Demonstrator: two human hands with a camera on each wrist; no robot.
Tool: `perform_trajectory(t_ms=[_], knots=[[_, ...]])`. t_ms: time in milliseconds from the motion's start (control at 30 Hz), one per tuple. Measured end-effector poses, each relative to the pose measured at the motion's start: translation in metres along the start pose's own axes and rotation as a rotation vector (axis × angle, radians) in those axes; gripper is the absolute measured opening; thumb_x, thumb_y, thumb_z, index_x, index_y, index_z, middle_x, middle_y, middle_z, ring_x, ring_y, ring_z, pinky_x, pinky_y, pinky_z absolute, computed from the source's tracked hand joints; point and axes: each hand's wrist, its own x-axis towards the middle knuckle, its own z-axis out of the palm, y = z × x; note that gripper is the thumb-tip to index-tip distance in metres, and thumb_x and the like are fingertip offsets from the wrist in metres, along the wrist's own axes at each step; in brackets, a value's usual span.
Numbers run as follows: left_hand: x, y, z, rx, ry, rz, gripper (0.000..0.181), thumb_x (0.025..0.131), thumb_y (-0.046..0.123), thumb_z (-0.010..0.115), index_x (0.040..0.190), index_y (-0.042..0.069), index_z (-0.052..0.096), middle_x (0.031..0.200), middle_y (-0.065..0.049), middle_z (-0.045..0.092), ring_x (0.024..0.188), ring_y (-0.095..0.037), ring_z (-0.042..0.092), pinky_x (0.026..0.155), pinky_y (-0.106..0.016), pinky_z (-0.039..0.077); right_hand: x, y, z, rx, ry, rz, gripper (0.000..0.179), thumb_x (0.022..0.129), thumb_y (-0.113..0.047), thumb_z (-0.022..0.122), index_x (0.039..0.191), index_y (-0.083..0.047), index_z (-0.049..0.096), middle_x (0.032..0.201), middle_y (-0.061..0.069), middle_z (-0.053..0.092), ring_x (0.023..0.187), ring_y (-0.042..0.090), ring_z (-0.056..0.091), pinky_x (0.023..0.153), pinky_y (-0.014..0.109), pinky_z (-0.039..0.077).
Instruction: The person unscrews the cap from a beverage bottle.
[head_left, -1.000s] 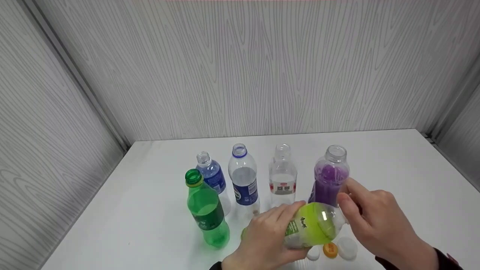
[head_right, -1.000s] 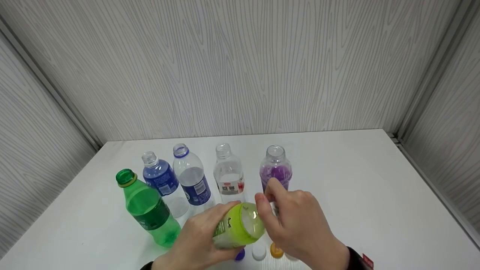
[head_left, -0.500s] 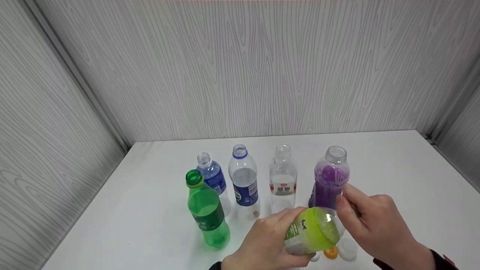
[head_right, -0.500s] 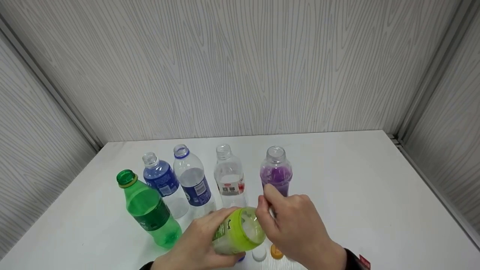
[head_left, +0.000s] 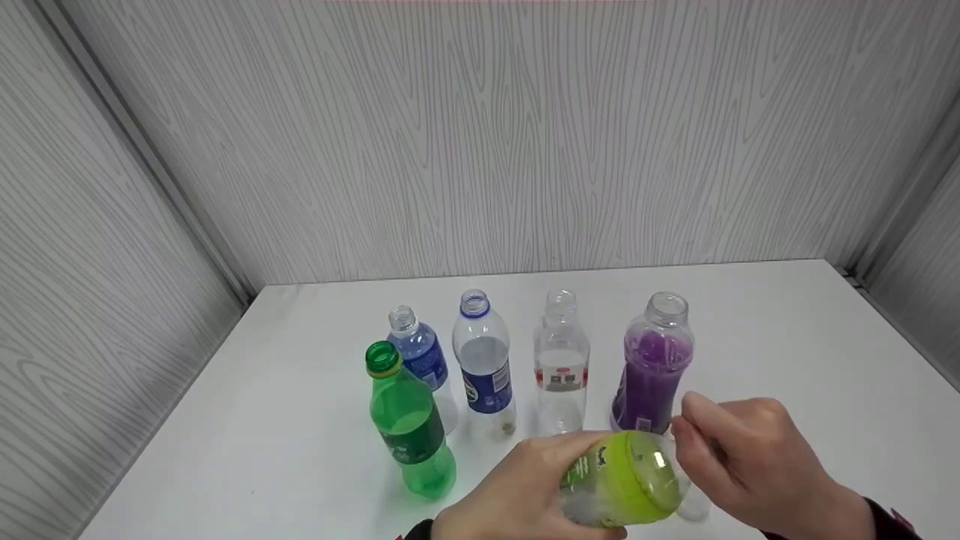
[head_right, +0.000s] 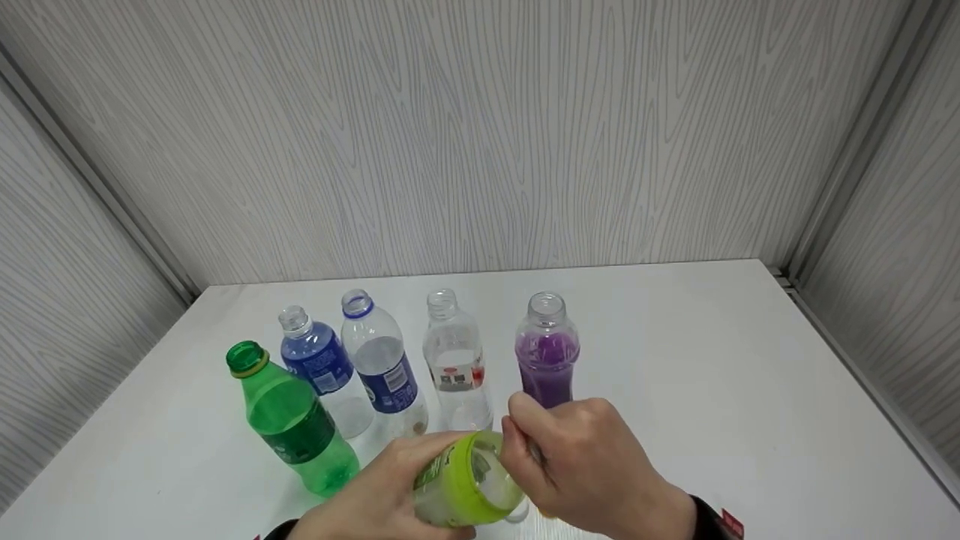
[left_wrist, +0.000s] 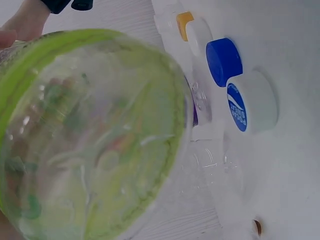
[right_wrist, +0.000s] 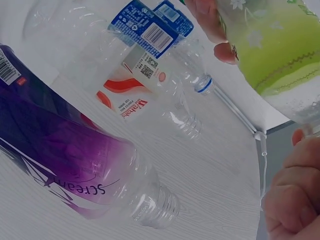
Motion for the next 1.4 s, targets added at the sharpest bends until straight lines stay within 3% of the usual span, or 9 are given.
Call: perform_trajectory(t_ms=[167, 267, 400, 567, 800, 933, 1100, 1300, 1400], knots=[[0.0, 0.003, -0.002, -0.106, -0.059, -0.062, 0.06, 0.09, 0.043, 0.081, 0.144, 0.041, 0.055, 0.13, 0.02, 0.069, 0.113, 0.007, 0.063, 0.106, -0.017, 0.05, 0.008, 0.001, 0.0, 0.088, 0.031, -0.186, 0.044, 0.107, -0.012, 0.046, 0.064, -0.009, 0.037, 0.054, -0.007, 0.023, 0.052, -0.004, 0.015, 0.052, 0.002, 0.01], [0.001, 0.002, -0.001, -0.066, -0.037, -0.063, 0.061, 0.09, 0.042, 0.082, 0.145, 0.04, 0.054, 0.128, 0.019, 0.069, 0.112, 0.007, 0.062, 0.104, -0.017, 0.051, 0.008, 0.003, -0.002, 0.098, 0.019, -0.174, 0.042, 0.108, -0.013, 0.049, 0.066, -0.009, 0.042, 0.054, -0.007, 0.026, 0.052, -0.004, 0.018, 0.051, 0.002, 0.013], [0.003, 0.0, 0.003, 0.054, 0.062, -0.063, 0.063, 0.089, 0.039, 0.083, 0.145, 0.036, 0.055, 0.125, 0.016, 0.07, 0.107, 0.008, 0.061, 0.099, -0.016, 0.052, -0.001, 0.003, -0.007, 0.006, -0.078, 0.119, 0.02, 0.097, -0.001, 0.059, 0.083, -0.015, 0.057, 0.054, -0.011, 0.033, 0.055, -0.013, 0.022, 0.049, 0.002, 0.019], [0.005, -0.001, 0.009, 0.26, 0.194, -0.069, 0.069, 0.087, 0.04, 0.086, 0.147, 0.03, 0.053, 0.126, 0.012, 0.071, 0.104, 0.006, 0.062, 0.092, -0.014, 0.054, -0.005, 0.001, -0.007, -0.101, -0.136, 0.494, 0.024, 0.096, -0.002, 0.055, 0.095, -0.023, 0.065, 0.054, -0.018, 0.026, 0.054, -0.011, 0.02, 0.046, 0.014, 0.021], [0.004, -0.002, 0.016, 0.549, 0.325, -0.018, 0.078, 0.081, 0.042, 0.089, 0.147, 0.022, 0.053, 0.119, 0.008, 0.073, 0.1, -0.001, 0.068, 0.086, -0.016, 0.056, -0.004, -0.002, 0.001, -0.116, -0.17, 0.635, 0.022, 0.102, -0.009, 0.057, 0.087, -0.025, 0.059, 0.055, -0.021, 0.028, 0.05, -0.006, 0.024, 0.045, 0.019, 0.024], [0.003, -0.003, 0.017, 0.584, 0.345, 0.019, 0.078, 0.082, 0.045, 0.089, 0.147, 0.019, 0.054, 0.117, 0.007, 0.074, 0.1, -0.002, 0.07, 0.086, -0.016, 0.057, -0.003, -0.004, 0.007, -0.14, -0.112, 0.591, 0.024, 0.095, -0.006, 0.066, 0.08, -0.022, 0.054, 0.055, -0.02, 0.03, 0.051, -0.009, 0.02, 0.043, 0.016, 0.021], [0.004, 0.0, 0.014, 0.4, 0.274, 0.014, 0.071, 0.084, 0.038, 0.088, 0.145, 0.022, 0.055, 0.118, 0.008, 0.073, 0.099, 0.004, 0.065, 0.086, -0.012, 0.054, -0.003, -0.004, 0.009, -0.137, 0.018, 0.417, 0.026, 0.083, 0.007, 0.063, 0.076, -0.015, 0.05, 0.055, -0.014, 0.032, 0.057, -0.015, 0.018, 0.045, 0.006, 0.017], [0.003, 0.003, 0.008, 0.217, 0.153, -0.02, 0.066, 0.087, 0.034, 0.085, 0.146, 0.03, 0.054, 0.121, 0.012, 0.072, 0.105, 0.008, 0.062, 0.094, -0.014, 0.054, -0.007, -0.001, 0.006, -0.068, 0.02, 0.288, 0.031, 0.078, 0.013, 0.06, 0.073, -0.013, 0.043, 0.052, -0.005, 0.028, 0.055, -0.014, 0.017, 0.044, 0.004, 0.015], [0.002, 0.002, 0.003, 0.147, 0.085, -0.001, 0.066, 0.089, 0.033, 0.084, 0.147, 0.032, 0.054, 0.124, 0.013, 0.072, 0.109, 0.008, 0.062, 0.099, -0.015, 0.053, -0.006, 0.001, 0.004, -0.012, 0.029, 0.146, 0.03, 0.083, 0.011, 0.057, 0.07, -0.011, 0.04, 0.051, -0.004, 0.027, 0.052, -0.01, 0.018, 0.047, 0.002, 0.014]])
